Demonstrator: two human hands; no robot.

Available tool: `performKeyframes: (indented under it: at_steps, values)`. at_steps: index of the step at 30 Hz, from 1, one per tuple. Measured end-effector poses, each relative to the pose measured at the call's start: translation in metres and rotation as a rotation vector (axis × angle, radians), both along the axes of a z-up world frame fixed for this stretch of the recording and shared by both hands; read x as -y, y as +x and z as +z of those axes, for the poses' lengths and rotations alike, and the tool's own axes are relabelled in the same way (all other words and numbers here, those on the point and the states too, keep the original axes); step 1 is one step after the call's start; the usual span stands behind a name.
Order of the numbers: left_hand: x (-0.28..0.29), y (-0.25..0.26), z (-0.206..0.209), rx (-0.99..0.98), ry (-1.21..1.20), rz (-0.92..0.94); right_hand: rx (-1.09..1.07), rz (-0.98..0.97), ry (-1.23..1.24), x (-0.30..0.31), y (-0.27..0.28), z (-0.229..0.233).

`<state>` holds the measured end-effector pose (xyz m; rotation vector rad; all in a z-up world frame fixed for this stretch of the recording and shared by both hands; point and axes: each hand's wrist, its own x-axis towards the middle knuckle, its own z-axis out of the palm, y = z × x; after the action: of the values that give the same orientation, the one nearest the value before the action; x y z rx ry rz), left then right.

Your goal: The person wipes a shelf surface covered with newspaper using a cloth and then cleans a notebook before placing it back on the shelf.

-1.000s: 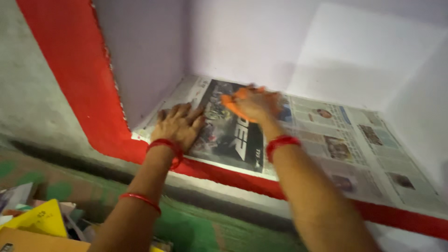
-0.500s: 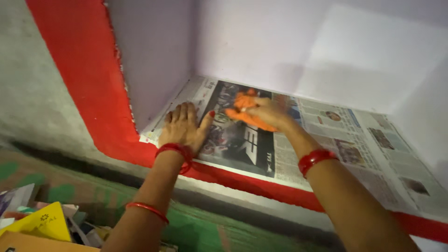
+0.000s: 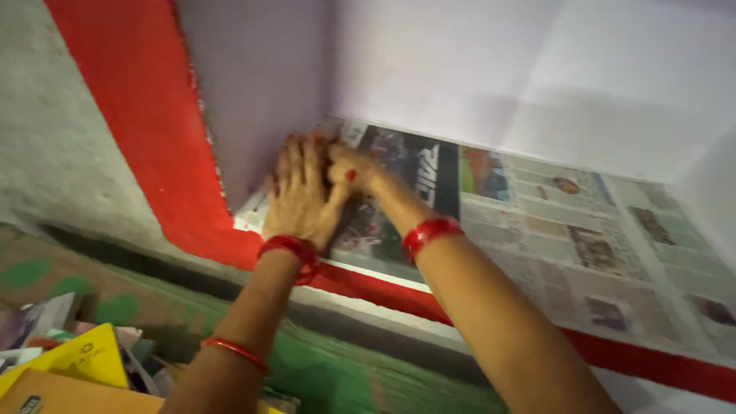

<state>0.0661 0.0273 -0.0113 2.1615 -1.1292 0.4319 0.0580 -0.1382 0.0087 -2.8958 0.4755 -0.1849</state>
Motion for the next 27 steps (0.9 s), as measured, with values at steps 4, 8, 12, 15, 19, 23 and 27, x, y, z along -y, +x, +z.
performKeyframes:
  at_steps: [4,8,12,15,19,23,27]
  values:
    - [-0.004,-0.001,0.004,-0.102,-0.111,-0.064,0.031,0.196,0.107,-0.028,-0.070,-0.002]
    - [-0.007,0.002,0.004,-0.199,-0.091,-0.099,0.040,0.130,0.424,-0.046,-0.170,0.012]
    - [-0.005,-0.003,0.003,-0.127,0.030,-0.042,0.010,-0.164,0.640,-0.012,-0.256,0.037]
    - [-0.005,-0.008,0.007,-0.104,0.050,-0.047,0.054,-0.305,0.462,0.029,-0.275,0.040]
    - [-0.007,-0.007,0.003,-0.063,0.061,-0.042,0.096,-0.461,0.090,0.044,-0.226,0.037]
    - [-0.002,-0.002,-0.002,-0.021,-0.012,-0.038,0.032,-0.357,-0.126,-0.011,-0.136,0.028]
    - [-0.005,-0.002,0.001,-0.036,-0.076,-0.058,-0.019,-0.203,-0.138,-0.067,-0.065,0.003]
